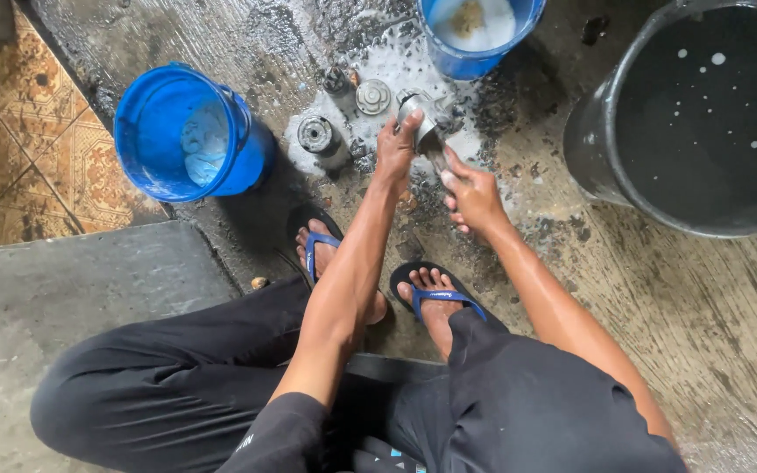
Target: The person scrubs several small metal parts with a brush and soapy water, rinsing them in a bucket and placing them on the floor. The person repeats this process for multiple parts, handling them one at a time.
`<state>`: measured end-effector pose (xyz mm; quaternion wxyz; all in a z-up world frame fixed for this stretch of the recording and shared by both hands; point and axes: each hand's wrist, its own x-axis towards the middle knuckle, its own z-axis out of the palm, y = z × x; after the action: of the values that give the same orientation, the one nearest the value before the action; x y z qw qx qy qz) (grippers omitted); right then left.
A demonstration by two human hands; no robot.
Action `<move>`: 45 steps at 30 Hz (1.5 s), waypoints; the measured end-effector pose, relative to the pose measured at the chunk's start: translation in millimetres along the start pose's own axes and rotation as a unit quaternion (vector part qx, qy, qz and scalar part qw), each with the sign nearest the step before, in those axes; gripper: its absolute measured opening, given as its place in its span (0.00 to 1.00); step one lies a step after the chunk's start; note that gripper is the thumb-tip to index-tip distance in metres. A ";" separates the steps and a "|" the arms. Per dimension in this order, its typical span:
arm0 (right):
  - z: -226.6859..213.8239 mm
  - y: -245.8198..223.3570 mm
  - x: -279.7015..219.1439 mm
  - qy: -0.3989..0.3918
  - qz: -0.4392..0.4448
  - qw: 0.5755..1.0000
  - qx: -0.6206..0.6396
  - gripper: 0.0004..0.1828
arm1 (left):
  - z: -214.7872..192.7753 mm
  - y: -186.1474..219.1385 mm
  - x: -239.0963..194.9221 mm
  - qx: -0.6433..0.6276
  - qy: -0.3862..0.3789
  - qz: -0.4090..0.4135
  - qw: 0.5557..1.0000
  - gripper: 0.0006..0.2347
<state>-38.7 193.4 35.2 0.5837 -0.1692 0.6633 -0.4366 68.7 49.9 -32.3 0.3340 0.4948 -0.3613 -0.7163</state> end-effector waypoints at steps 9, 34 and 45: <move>-29.0 -31.6 -32.5 0.021 -0.151 0.791 -0.593 0.28 | -4.3 -11.3 -28.5 0.021 0.039 -0.019 0.999 0.26; -39.0 13.7 7.5 -0.007 -0.075 0.990 -0.117 0.24 | 15.3 -15.0 -3.6 0.113 0.053 -0.063 0.990 0.29; -29.8 -37.6 -26.4 -0.014 -0.114 0.904 -0.412 0.30 | 4.3 24.7 42.1 0.532 -0.089 0.024 0.842 0.38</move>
<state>-70.0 203.1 79.1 0.4171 -0.4754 0.7521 -0.1854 55.5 2.7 -30.0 0.0027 0.5222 -0.7266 -0.4465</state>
